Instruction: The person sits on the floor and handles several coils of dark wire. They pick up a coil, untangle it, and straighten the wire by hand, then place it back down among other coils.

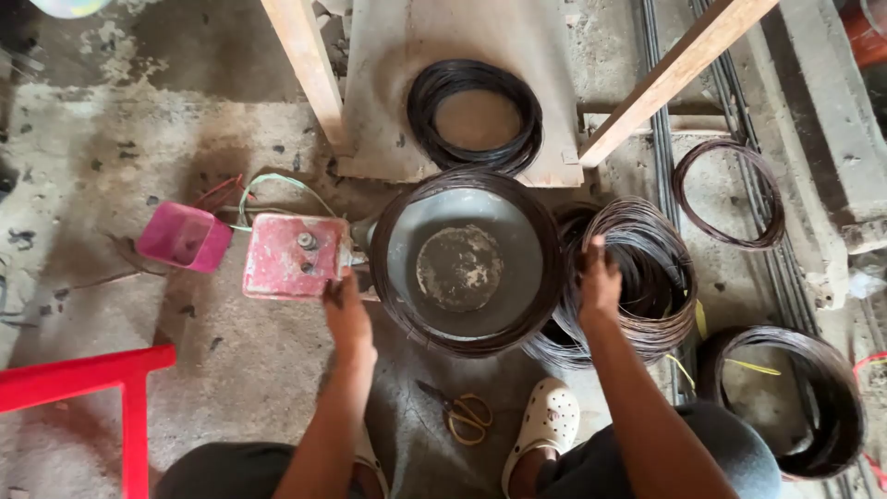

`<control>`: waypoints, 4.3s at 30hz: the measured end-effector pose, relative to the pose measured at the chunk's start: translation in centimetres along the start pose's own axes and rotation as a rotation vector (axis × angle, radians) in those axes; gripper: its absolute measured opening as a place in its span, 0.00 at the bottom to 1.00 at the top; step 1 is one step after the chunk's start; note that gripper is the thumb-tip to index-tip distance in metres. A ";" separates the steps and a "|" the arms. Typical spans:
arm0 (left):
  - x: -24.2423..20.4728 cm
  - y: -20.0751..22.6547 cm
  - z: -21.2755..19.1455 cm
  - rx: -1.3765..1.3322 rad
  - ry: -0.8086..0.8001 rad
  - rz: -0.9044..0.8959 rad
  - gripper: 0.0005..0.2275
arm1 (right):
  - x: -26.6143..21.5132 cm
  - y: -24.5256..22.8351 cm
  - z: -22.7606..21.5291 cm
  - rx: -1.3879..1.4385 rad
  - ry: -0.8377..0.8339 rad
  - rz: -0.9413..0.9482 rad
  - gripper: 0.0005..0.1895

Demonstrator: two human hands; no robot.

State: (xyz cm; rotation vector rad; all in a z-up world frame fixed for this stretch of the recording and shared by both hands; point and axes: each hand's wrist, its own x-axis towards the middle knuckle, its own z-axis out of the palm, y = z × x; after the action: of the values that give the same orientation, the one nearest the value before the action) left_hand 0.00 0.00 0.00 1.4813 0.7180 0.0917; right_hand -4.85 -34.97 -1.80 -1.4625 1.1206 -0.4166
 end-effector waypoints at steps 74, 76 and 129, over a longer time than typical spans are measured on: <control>2.3 8.2 0.2 1.020 -0.534 0.694 0.30 | -2.1 -10.2 -1.1 -0.823 -0.581 -0.340 0.33; 2.6 7.8 0.5 1.060 -0.541 0.623 0.34 | -1.0 -9.1 -0.9 -0.897 -0.638 -0.270 0.34; 1.1 9.0 5.0 0.306 -0.325 0.756 0.29 | -1.3 -11.8 -1.4 -0.495 -0.282 -0.155 0.34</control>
State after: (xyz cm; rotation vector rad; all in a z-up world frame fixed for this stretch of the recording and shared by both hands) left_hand 6.64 -2.70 7.51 1.9415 -0.1249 0.3180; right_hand -1.95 -36.49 9.73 -1.9799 0.9200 -0.0283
